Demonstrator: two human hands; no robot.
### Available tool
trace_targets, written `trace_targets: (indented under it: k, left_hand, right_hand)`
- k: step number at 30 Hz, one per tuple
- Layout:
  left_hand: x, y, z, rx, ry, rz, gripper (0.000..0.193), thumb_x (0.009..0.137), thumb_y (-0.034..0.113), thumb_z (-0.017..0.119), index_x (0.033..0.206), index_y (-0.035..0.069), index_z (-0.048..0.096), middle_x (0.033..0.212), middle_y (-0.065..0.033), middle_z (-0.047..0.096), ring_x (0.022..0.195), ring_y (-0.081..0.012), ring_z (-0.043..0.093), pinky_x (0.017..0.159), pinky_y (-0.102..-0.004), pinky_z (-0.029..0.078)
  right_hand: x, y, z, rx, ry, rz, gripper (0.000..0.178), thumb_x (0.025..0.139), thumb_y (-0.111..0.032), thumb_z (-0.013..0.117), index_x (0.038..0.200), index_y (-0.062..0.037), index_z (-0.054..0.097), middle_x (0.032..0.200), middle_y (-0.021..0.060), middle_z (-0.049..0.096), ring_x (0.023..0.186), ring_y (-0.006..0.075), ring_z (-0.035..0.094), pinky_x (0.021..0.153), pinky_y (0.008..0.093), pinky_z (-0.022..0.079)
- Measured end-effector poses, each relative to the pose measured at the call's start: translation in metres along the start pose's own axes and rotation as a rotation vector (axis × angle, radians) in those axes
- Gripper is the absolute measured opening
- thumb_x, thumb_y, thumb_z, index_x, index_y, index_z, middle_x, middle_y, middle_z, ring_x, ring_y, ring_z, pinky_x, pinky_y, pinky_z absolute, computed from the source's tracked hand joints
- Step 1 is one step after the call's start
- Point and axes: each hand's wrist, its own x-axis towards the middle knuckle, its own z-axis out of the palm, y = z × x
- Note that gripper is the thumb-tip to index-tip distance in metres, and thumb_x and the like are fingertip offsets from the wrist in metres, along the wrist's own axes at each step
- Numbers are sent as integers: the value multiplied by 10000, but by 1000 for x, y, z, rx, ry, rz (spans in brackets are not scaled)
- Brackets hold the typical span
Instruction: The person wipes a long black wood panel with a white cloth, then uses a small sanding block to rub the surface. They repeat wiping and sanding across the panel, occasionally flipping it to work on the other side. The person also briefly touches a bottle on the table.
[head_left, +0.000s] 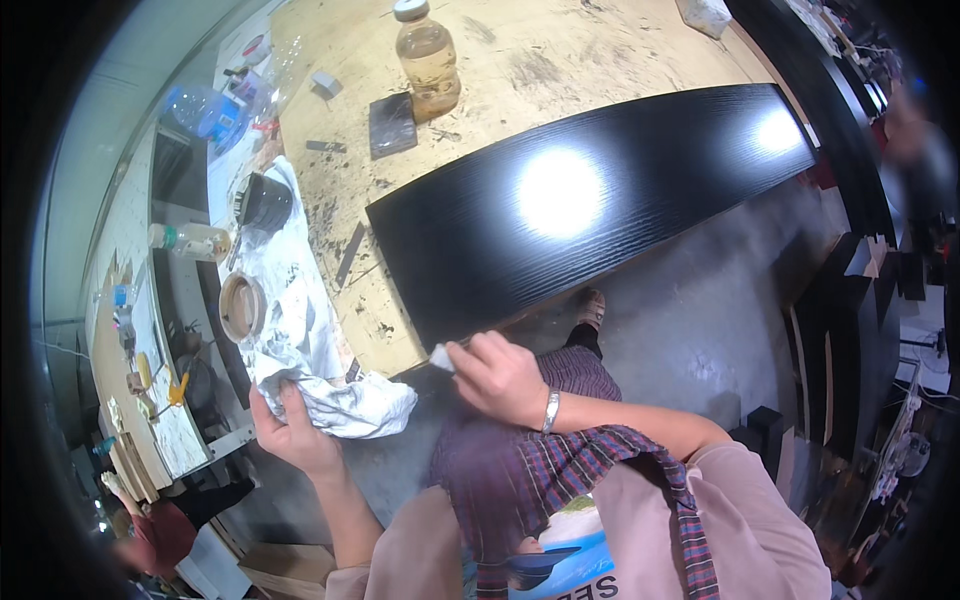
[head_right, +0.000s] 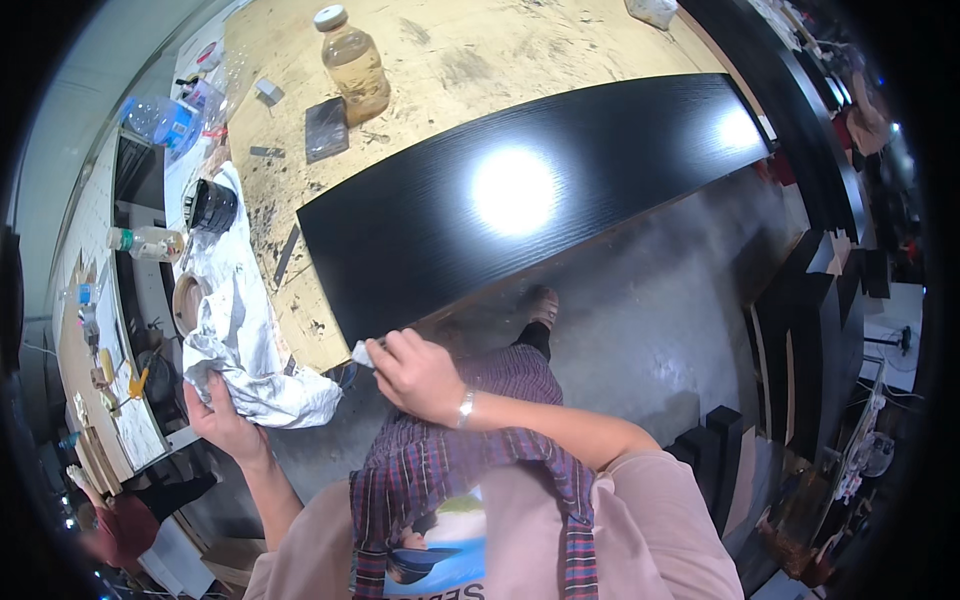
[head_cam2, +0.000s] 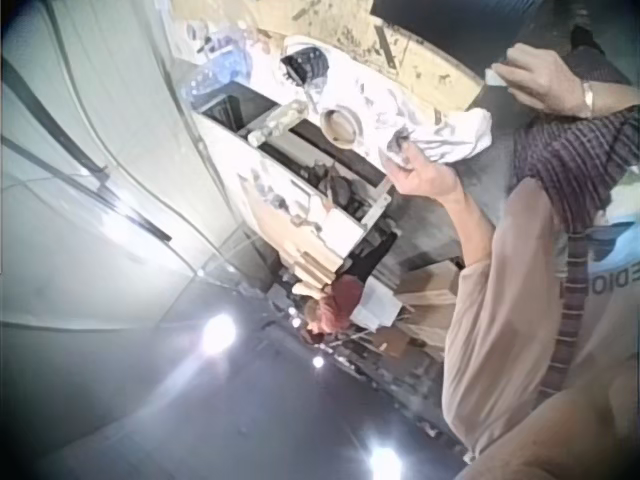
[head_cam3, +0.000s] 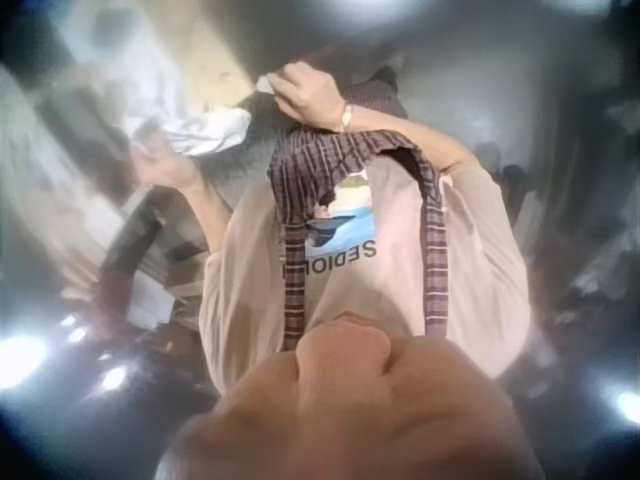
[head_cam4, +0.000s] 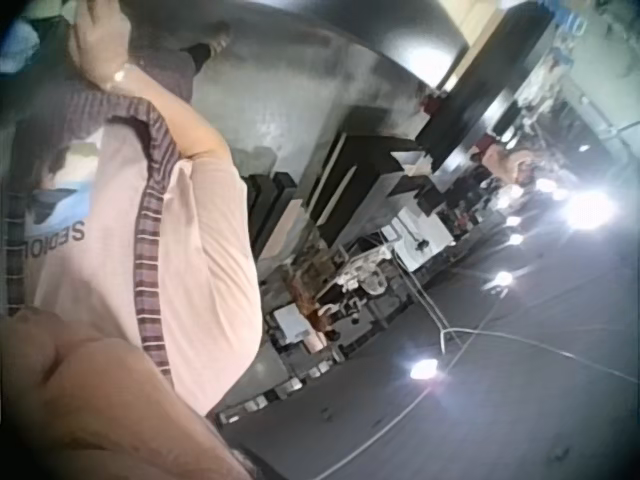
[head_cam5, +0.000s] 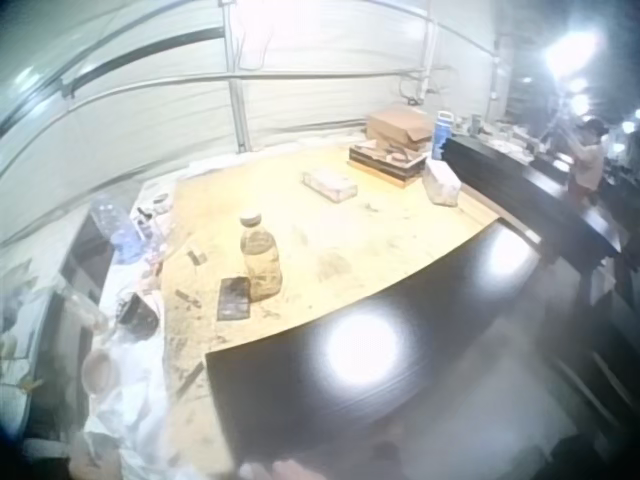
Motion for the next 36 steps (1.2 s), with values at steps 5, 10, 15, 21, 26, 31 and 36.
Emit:
trace_targets:
  k: [5,10,15,21,26,31,36]
  left_hand:
    - [-16,5,-15,-59,90,-83,249,999,-4,555,1229,-90,597,1117,-98,665,976,-132,618,881,-288,493]
    - [-22,-1,-21,-23,88,-94,253,1003,-8,549,1235,-97,597,1124,-100,665,981,-134,618,875,-288,499]
    - [-25,-4,-24,-16,106,-116,259,1002,-11,556,1241,-100,601,1114,-96,670,980,-130,613,875,-282,495]
    - [-31,-15,-21,-7,71,-217,280,980,-1,599,1243,-95,617,1124,-96,682,991,-133,613,901,-278,489]
    - [-22,-5,28,-5,-82,-170,328,928,3,645,1249,-63,638,1112,-101,698,999,-155,644,915,-300,509]
    - [18,8,119,563,-536,439,623,763,200,835,1319,13,625,1300,-146,641,1175,-303,595,1031,-437,450]
    - [15,19,137,91,-680,295,616,756,232,850,1310,52,650,1126,-115,671,1060,-321,590,984,-427,444]
  right_hand:
    - [14,3,-17,-152,102,119,429,720,-86,768,1137,-43,678,794,80,525,689,266,574,560,386,499]
    - [7,-10,3,-115,-9,20,437,715,-92,749,1139,-43,656,803,91,526,683,271,578,561,382,505]
    - [10,-25,16,-46,-127,-98,448,719,-81,740,1149,-19,631,862,91,538,748,263,580,612,362,519]
    - [14,-22,8,59,-166,-93,426,722,-92,758,1133,-35,659,845,93,557,755,275,620,632,375,535]
    - [56,6,-61,413,94,560,275,846,12,713,1121,14,709,990,36,711,840,93,651,720,275,555]
    - [87,12,-111,926,298,579,362,857,62,686,1217,72,647,1054,85,708,955,133,663,866,278,540]
    - [90,-8,-91,1192,167,687,386,845,58,708,1228,41,654,1079,61,714,968,129,649,901,286,524]
